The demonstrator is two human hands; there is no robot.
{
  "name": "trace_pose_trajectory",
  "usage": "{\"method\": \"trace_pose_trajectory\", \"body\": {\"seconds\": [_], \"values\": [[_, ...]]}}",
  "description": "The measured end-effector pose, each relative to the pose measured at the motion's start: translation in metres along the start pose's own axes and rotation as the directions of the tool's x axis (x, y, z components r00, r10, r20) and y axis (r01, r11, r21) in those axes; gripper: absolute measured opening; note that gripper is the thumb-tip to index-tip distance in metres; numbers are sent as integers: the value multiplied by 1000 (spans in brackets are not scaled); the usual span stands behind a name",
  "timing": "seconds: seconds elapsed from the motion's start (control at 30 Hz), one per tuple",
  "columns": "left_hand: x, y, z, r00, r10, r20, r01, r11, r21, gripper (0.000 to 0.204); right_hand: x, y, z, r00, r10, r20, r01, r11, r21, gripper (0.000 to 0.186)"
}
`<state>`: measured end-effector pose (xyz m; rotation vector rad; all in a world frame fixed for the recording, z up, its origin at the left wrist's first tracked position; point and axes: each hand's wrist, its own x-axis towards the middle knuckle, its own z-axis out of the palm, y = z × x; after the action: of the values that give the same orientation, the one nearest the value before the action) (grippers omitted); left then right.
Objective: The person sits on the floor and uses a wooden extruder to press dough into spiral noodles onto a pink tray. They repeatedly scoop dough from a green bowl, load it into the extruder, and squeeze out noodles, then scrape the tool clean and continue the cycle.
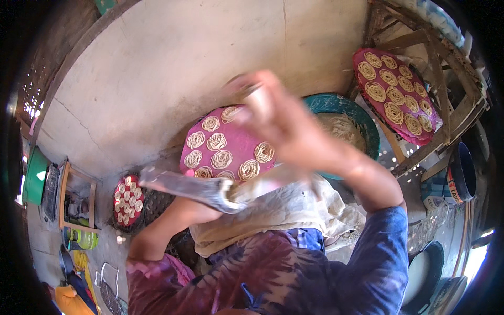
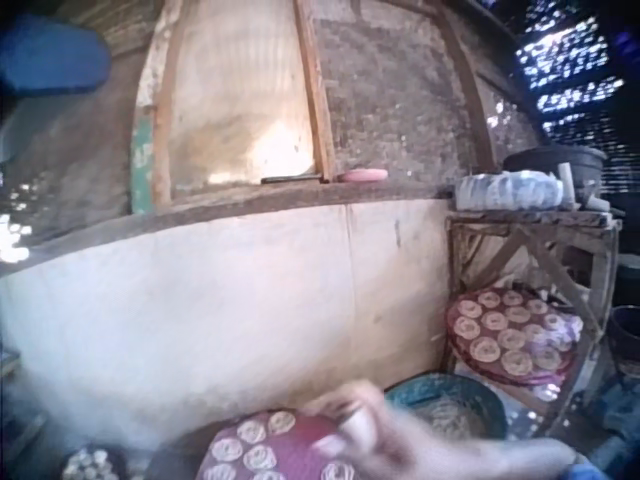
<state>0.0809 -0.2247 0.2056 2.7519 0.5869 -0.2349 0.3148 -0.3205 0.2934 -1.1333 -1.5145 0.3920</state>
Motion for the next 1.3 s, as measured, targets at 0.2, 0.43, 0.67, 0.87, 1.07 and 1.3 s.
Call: {"method": "trace_pose_trajectory", "body": {"seconds": [0.2,0.43,0.67,0.87,1.07,1.3], "values": [[10,-31,25,801,-351,-485,-467,139,-873,43,-12,44,-60,627,120,-770,324,859,397,24],[38,-34,-24,308,-471,-826,-907,117,-405,34,-54,155,51,755,448,-479,-66,778,625,42],[-23,-117,-68,280,-183,-942,-405,868,-289,53,-196,283,-98,307,850,-429,-302,-340,-890,36],[49,-95,-86,606,451,-656,-95,859,503,24,-188,276,-133,397,850,-345,-211,-281,-936,25],[83,-109,-60,626,486,-609,-91,822,562,17,-159,282,-142,383,906,-182,-38,-181,-983,24],[81,-106,-62,522,549,-653,-186,821,541,20,-170,327,-112,434,901,-22,-133,39,-990,27]]}}
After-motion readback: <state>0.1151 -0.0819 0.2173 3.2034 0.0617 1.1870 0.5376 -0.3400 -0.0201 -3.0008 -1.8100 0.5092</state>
